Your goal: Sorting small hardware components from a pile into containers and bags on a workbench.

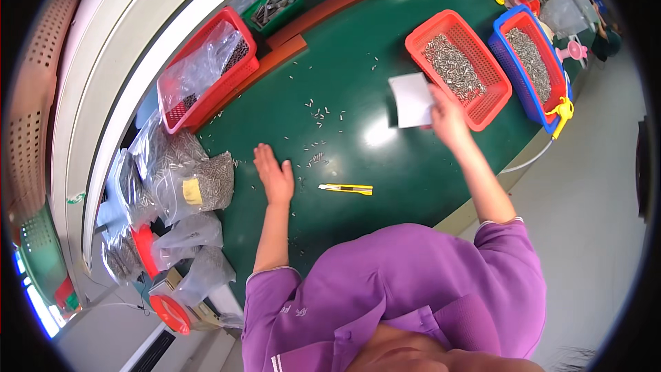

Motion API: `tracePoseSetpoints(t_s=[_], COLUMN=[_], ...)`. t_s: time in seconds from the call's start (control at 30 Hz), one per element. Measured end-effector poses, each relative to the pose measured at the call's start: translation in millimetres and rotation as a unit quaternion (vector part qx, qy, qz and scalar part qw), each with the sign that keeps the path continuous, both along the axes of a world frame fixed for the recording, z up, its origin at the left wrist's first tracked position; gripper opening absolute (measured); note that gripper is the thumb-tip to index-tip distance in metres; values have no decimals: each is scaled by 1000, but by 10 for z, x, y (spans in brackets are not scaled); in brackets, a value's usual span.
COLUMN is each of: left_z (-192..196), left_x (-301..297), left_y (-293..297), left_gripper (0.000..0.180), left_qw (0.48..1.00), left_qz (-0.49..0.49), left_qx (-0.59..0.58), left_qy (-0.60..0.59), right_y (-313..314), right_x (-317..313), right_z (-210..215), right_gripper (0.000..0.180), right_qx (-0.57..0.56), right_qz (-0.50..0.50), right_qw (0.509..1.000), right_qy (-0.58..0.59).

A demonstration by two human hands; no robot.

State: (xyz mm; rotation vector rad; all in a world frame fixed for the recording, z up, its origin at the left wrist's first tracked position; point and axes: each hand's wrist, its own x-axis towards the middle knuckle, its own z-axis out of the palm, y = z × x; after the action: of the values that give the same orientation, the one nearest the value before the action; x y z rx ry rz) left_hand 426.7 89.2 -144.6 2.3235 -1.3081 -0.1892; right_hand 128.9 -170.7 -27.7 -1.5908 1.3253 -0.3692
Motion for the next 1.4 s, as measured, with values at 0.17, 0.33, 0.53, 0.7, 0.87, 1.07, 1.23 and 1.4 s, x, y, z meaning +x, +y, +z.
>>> tracePoseSetpoints(t_s=[0.17, 0.33, 0.53, 0.7, 0.87, 1.07, 1.23, 1.4], left_z=[9, 1, -19, 53, 154, 464, 1141, 1373], left_x=[-192, -213, -331, -327, -662, -1166, -1532, -1417], left_y=[-623, -1176, -1331, -1315, -1392, -1497, -1577, -1406], left_gripper=[64, 56, 45, 46, 50, 54, 49, 41], left_qw=[996, 983, 911, 946, 967, 983, 923, 921], left_qz=[-87, -76, 4, 20, 34, -37, -209, -249], left_qx=[0, -93, -223, -158, -97, -97, -191, -248], left_qy=[15, 139, 346, 282, 235, 154, 262, 167], right_y=[520, 747, 770, 786, 787, 768, 461, -207], right_x=[353, 1071, 1635, 1650, 1594, 1158, 481, -389], right_z=[-917, -975, -990, -1412, -1573, -1136, -442, -54], right_gripper=[50, 48, 44, 45, 46, 39, 48, 56], right_qx=[82, 98, 121, 49, 159, 291, 266, 182], right_qz=[-76, -104, -84, -49, -66, -124, -131, -151], right_qw=[987, 978, 974, 985, 924, 815, 847, 902], right_qy=[-115, -154, -169, -156, -342, -485, -442, -361])
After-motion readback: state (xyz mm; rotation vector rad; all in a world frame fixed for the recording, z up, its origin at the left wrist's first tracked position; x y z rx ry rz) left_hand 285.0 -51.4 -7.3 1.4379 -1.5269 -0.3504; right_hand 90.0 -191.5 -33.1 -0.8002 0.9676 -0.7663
